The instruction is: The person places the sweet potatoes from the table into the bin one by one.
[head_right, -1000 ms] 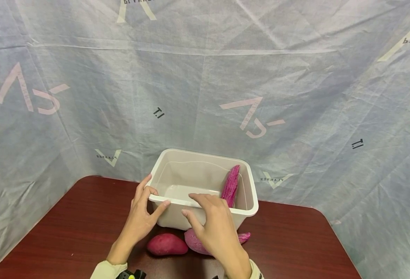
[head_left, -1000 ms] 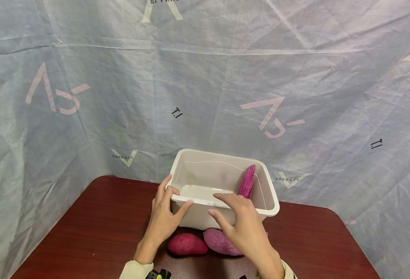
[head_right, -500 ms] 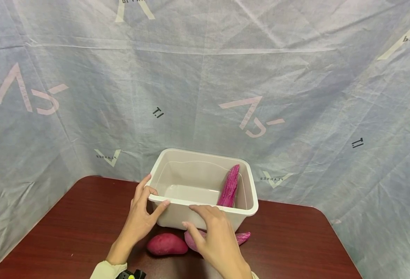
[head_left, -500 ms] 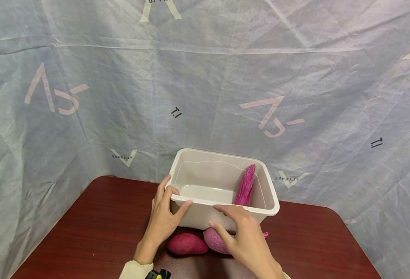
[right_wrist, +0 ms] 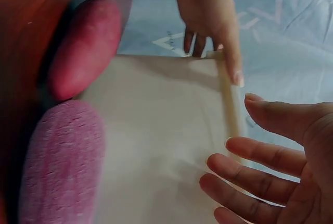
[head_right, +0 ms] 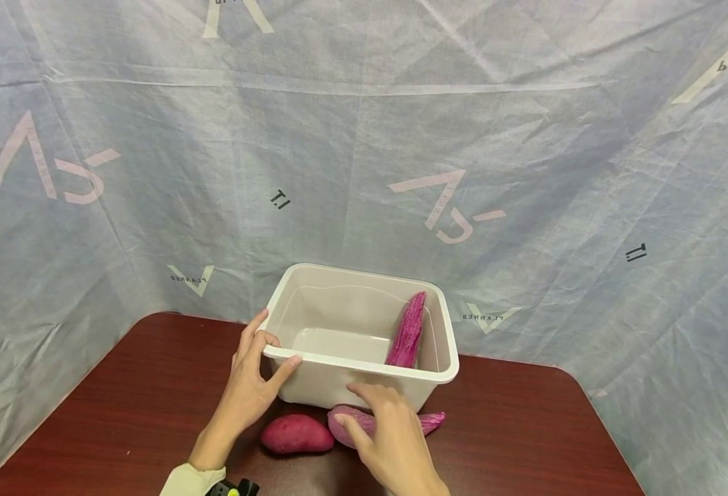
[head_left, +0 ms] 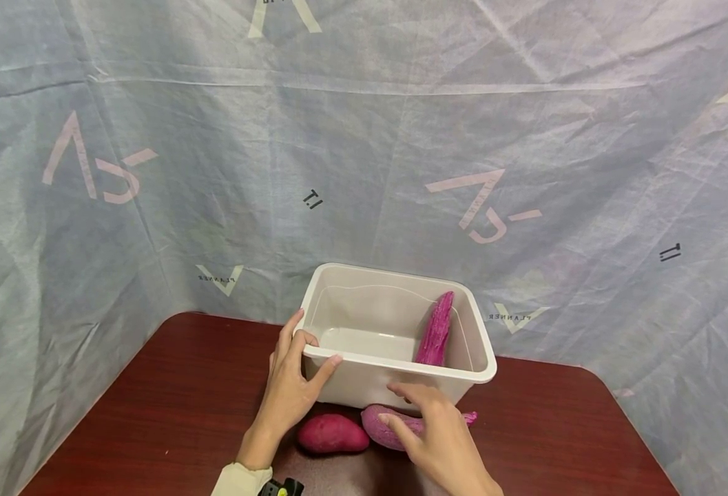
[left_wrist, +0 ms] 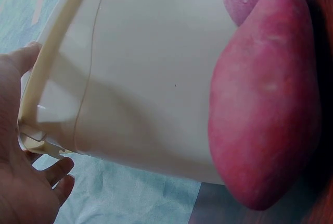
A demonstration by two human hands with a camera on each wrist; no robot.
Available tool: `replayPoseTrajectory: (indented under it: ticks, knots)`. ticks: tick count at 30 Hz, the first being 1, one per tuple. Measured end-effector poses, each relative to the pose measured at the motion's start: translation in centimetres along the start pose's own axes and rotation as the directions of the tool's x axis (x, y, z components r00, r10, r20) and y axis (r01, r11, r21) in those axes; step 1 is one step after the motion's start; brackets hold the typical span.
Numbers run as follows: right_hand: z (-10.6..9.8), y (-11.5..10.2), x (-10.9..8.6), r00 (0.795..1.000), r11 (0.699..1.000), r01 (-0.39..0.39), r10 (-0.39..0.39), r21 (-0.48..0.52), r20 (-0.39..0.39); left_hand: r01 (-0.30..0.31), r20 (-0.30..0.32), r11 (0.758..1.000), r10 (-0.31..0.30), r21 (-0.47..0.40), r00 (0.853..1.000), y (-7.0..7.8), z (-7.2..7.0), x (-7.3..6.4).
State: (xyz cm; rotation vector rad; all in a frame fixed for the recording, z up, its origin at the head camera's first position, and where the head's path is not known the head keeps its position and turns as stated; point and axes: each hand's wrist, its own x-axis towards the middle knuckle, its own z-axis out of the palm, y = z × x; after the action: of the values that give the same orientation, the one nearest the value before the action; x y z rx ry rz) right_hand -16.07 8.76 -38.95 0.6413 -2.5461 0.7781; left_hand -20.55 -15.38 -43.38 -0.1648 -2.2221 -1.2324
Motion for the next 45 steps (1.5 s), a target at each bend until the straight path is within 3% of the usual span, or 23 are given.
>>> replayPoseTrajectory:
  ticks: [10,45]
  knots:
    - [1.4,2.2,-1.3,0.998,0.998,-0.056,0.057,-0.021,0.025,0.014,0.013,1.000,-0.013,-0.007,1.000,0.0,0.1,-0.1]
    - [3.7,4.5,-2.0,0.997,0.991,-0.010,0.019,-0.131,0.070,0.035,0.019,0.999,-0.034,-0.008,0.999,0.2,0.0,0.1]
